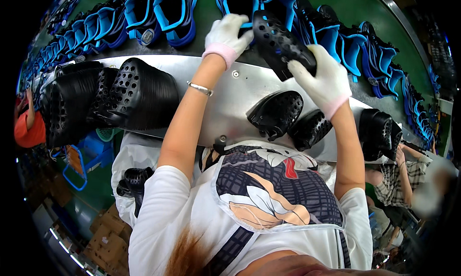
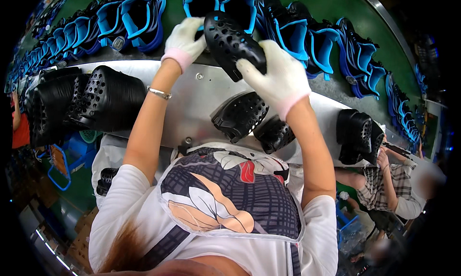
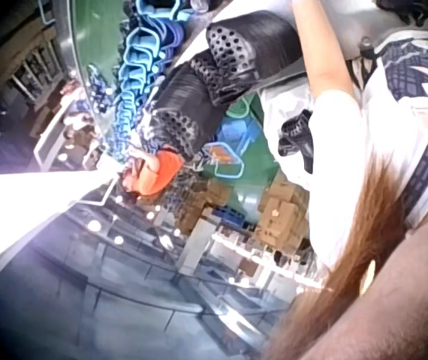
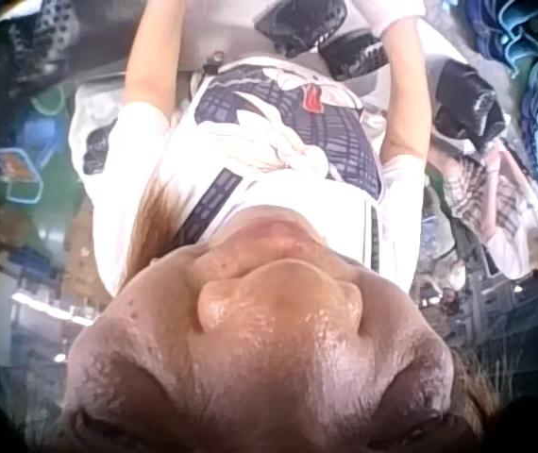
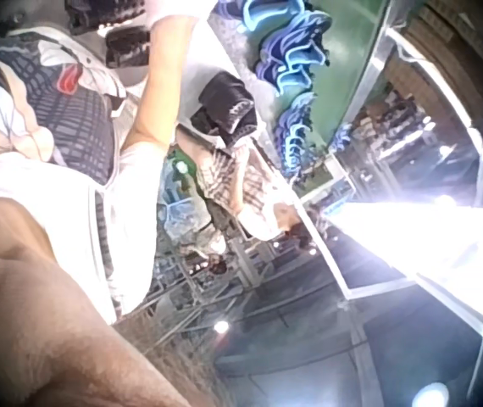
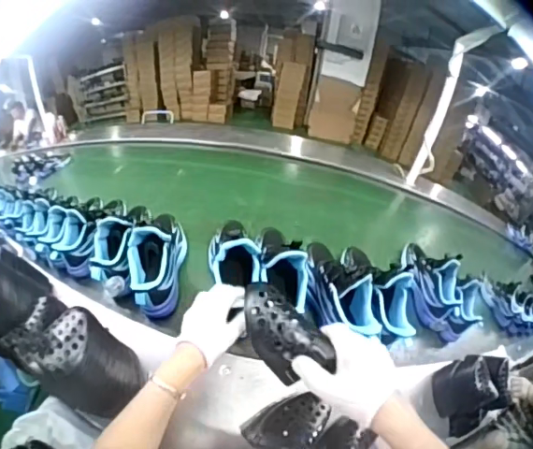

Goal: The person picks up shoe upper components from a conveyor belt, inserts them into finished blue shoes, and later pulls additional components from large white bags to continue the process.

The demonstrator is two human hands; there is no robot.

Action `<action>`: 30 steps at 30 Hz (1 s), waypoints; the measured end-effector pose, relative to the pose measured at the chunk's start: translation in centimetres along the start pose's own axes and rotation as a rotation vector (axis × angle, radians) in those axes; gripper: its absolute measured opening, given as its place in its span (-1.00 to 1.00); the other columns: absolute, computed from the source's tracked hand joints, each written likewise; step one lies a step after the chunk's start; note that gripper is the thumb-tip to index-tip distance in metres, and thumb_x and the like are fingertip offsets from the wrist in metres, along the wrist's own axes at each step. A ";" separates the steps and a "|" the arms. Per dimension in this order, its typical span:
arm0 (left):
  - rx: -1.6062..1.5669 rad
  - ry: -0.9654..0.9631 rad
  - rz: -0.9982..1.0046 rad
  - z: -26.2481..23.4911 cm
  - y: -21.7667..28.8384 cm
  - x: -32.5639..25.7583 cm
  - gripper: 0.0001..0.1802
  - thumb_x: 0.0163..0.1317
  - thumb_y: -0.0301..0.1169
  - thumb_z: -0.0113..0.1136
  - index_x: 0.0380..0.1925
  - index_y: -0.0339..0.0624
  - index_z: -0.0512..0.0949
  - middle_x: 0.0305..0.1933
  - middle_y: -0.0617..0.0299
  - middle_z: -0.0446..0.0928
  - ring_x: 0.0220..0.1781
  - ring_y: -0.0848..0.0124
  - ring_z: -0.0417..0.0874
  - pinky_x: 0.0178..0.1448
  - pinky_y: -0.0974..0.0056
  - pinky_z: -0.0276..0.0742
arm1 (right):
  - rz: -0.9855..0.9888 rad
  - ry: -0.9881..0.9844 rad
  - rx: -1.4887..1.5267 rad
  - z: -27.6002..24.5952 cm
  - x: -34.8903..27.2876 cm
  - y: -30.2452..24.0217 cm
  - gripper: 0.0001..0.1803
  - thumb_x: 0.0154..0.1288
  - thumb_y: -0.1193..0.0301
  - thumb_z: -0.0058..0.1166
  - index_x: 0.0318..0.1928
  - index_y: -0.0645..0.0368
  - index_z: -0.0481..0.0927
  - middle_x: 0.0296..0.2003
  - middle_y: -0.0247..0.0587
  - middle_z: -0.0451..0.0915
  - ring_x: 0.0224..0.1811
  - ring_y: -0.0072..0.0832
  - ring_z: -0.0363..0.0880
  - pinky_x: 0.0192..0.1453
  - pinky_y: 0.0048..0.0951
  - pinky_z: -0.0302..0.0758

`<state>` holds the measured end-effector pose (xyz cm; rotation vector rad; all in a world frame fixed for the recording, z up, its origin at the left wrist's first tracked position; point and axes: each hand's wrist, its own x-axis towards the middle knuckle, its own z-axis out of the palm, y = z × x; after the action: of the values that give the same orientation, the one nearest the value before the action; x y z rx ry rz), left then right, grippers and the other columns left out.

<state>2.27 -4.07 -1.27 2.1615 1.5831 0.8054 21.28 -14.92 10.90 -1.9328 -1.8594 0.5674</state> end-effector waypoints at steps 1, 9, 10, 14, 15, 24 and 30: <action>0.082 -0.127 -0.044 -0.2 0.4 0.3 -0.60 0.14 -0.16 0.23 -0.05 -0.08 0.61 0.04 0.18 0.55 0.08 0.12 0.54 0.13 0.07 0.53 | 0.000 -0.062 -0.001 0.0 1.2 -0.1 -0.50 0.17 0.06 0.18 -0.12 0.26 0.57 -0.38 0.06 0.63 -0.29 -0.06 0.65 -0.17 -0.22 0.55; -0.031 -0.008 0.021 0.3 1.4 -2.6 -0.71 0.12 -0.12 0.28 -0.27 -0.04 0.66 -0.20 0.22 0.59 -0.09 0.13 0.54 0.00 0.09 0.52 | -0.088 -0.359 -0.229 -0.7 11.0 -1.9 -0.32 0.09 -0.08 0.06 -0.10 0.35 0.64 -0.33 0.14 0.67 -0.25 -0.09 0.68 -0.07 -0.28 0.58; -0.027 -0.008 0.024 0.0 1.7 -2.3 -0.70 0.14 -0.08 0.27 -0.26 -0.01 0.67 -0.20 0.25 0.59 -0.09 0.16 0.54 -0.01 0.10 0.52 | -0.085 -0.380 -0.270 0.0 12.2 -2.1 -0.35 0.08 -0.07 0.03 -0.16 0.33 0.67 -0.33 0.12 0.67 -0.26 -0.10 0.68 -0.10 -0.30 0.58; 0.089 -0.241 -0.046 -0.7 1.5 -1.4 -0.60 0.19 0.04 0.19 -0.18 0.02 0.68 -0.18 0.23 0.59 -0.07 0.15 0.57 -0.01 0.09 0.53 | -0.088 -0.383 -0.548 3.9 15.5 -4.7 -0.41 0.18 0.00 0.00 -0.15 0.35 0.65 -0.35 0.13 0.67 -0.26 -0.08 0.69 -0.06 -0.22 0.61; 0.072 -0.304 -0.068 -1.1 1.5 -1.1 -0.60 0.20 0.04 0.17 -0.20 -0.01 0.67 -0.15 0.23 0.59 -0.05 0.14 0.58 0.00 0.08 0.54 | -0.075 -0.387 -0.623 5.0 15.9 -5.6 -0.43 0.21 0.01 -0.01 -0.18 0.35 0.67 -0.34 0.16 0.67 -0.24 -0.06 0.69 -0.05 -0.19 0.62; 0.124 -0.770 -0.136 -1.7 0.8 2.1 -0.50 0.20 0.04 0.12 -0.03 -0.05 0.65 0.02 0.07 0.65 0.03 0.09 0.66 0.13 0.11 0.58 | -0.043 -0.412 -0.576 12.1 17.8 -5.1 -0.59 0.28 0.10 0.01 -0.12 0.14 0.70 -0.15 0.08 0.66 -0.11 -0.07 0.66 0.03 -0.19 0.60; 0.159 -0.756 -0.088 -1.4 1.9 2.8 -0.50 0.19 0.05 0.12 -0.06 -0.05 0.66 -0.01 0.05 0.65 -0.02 0.07 0.67 0.10 0.09 0.59 | -0.020 -0.406 -0.622 12.9 19.3 -2.8 -0.66 0.33 0.23 0.00 -0.07 0.17 0.67 -0.14 0.08 0.66 -0.10 -0.10 0.66 0.02 -0.26 0.60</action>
<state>3.46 -2.10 1.62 2.1014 1.3358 -0.1815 12.55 4.54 1.28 -2.2970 -2.5419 0.4266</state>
